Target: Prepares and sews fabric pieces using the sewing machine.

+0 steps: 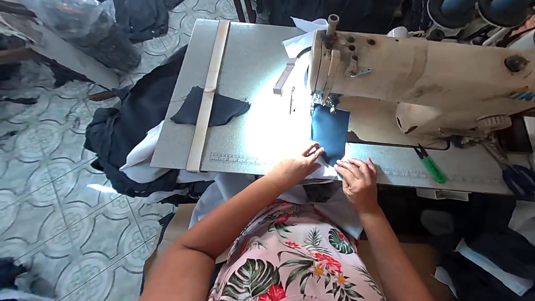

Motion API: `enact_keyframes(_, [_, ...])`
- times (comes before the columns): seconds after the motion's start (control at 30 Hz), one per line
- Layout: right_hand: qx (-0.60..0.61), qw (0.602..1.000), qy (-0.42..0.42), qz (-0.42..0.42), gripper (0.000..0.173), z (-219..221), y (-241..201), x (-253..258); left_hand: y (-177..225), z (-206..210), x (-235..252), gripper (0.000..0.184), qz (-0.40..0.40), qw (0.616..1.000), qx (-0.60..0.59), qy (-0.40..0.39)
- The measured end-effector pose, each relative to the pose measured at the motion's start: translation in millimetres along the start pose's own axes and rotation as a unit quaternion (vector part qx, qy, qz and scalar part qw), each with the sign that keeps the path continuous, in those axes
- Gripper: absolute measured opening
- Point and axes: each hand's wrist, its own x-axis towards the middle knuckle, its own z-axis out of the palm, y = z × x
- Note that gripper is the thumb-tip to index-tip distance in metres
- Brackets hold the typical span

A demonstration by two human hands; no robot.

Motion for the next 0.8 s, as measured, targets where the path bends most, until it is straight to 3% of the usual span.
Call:
enact_keyframes(0.13, [0.002,1.0,-0.001,-0.002,0.027,-0.6,-0.8,1.5,9.4,-2.8,5.2,0.035,-0.075,0.997,0.016,-0.025])
enact_keyframes(0.3, [0.001,1.0,0.001,-0.009,0.024,-0.7,-2.0,1.4,11.9,-9.2,9.5,0.033,-0.084,0.996,0.022,-0.032])
enact_keyframes(0.37, [0.0,1.0,0.002,-0.007,0.025,-0.1,-2.7,1.3,14.5,-13.6,15.4,0.04,-0.112,0.993,0.015,-0.033])
enact_keyframes(0.5, [-0.006,1.0,-0.003,-0.01,0.024,0.8,-3.9,1.6,12.4,-15.3,35.3,0.037,-0.155,0.984,0.032,-0.081])
enact_keyframes(0.67, [-0.01,1.0,-0.011,-0.007,0.023,-0.9,-6.1,2.4,6.3,-11.4,41.5,0.032,-0.138,0.987,0.052,-0.064])
enact_keyframes(0.8, [-0.009,1.0,-0.009,-0.009,0.023,-1.2,-7.2,1.6,-4.2,-10.1,41.6,0.045,-0.116,0.992,0.011,-0.045])
